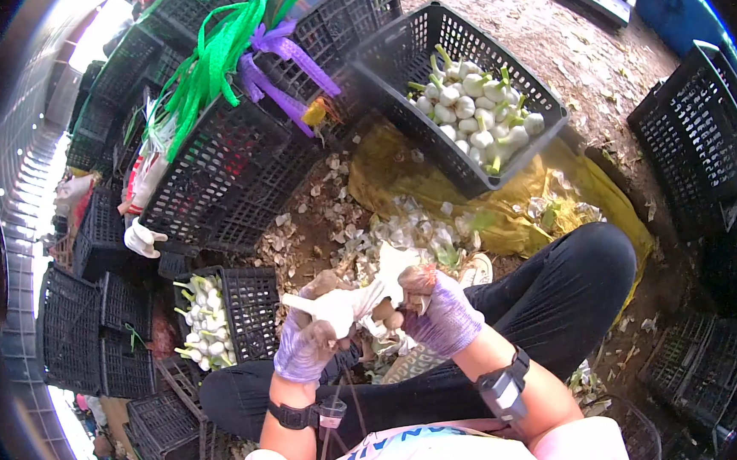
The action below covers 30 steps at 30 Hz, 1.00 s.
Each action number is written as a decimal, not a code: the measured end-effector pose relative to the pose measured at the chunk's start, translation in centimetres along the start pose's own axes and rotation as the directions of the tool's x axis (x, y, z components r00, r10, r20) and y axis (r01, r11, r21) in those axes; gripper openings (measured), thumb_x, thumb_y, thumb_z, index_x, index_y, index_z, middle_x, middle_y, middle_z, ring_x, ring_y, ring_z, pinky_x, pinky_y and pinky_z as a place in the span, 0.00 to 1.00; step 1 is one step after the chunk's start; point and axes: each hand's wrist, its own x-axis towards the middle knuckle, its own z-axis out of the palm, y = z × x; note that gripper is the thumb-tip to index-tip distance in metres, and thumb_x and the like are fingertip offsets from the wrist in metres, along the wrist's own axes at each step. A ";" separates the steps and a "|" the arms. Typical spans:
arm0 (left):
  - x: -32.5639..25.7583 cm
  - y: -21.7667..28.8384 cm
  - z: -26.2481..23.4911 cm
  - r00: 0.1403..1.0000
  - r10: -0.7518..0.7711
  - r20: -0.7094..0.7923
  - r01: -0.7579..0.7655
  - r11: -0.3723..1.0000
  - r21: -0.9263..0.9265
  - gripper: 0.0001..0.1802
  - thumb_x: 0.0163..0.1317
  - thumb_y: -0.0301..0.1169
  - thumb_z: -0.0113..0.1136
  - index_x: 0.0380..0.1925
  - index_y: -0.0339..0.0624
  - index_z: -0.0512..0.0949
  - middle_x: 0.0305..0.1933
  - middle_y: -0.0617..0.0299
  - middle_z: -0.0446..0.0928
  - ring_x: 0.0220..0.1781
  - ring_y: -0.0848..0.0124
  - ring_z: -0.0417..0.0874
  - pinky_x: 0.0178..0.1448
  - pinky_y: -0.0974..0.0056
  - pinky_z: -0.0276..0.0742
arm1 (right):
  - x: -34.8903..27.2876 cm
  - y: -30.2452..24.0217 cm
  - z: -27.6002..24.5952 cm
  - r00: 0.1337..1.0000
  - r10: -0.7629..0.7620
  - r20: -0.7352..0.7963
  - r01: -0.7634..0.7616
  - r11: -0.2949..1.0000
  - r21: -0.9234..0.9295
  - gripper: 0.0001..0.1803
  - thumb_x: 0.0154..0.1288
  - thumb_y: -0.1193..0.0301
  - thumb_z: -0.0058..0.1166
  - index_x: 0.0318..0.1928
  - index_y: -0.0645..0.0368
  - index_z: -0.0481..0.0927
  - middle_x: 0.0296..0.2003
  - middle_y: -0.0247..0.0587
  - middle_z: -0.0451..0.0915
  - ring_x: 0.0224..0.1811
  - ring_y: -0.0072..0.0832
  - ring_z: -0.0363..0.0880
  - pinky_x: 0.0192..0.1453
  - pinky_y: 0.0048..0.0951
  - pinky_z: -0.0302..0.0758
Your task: The person sits on the floor and peels garlic bulbs by hand, removing the outer skins and roots. They place the cleaned garlic into a black crate and later transfer the contents into a large blue barrel. Finally, they gather the discarded skins into a sack.
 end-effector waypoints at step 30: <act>0.4 -1.9 0.8 0.920 0.149 -0.363 -0.215 0.965 -0.148 0.25 0.48 0.42 0.66 0.43 0.39 0.74 0.44 0.57 0.76 0.43 0.64 0.79 0.39 0.58 0.82 | 0.3 -0.6 4.9 0.826 -0.211 0.522 0.402 -0.427 -0.810 0.14 0.42 0.70 0.57 0.34 0.58 0.76 0.26 0.44 0.76 0.30 0.43 0.76 0.33 0.36 0.72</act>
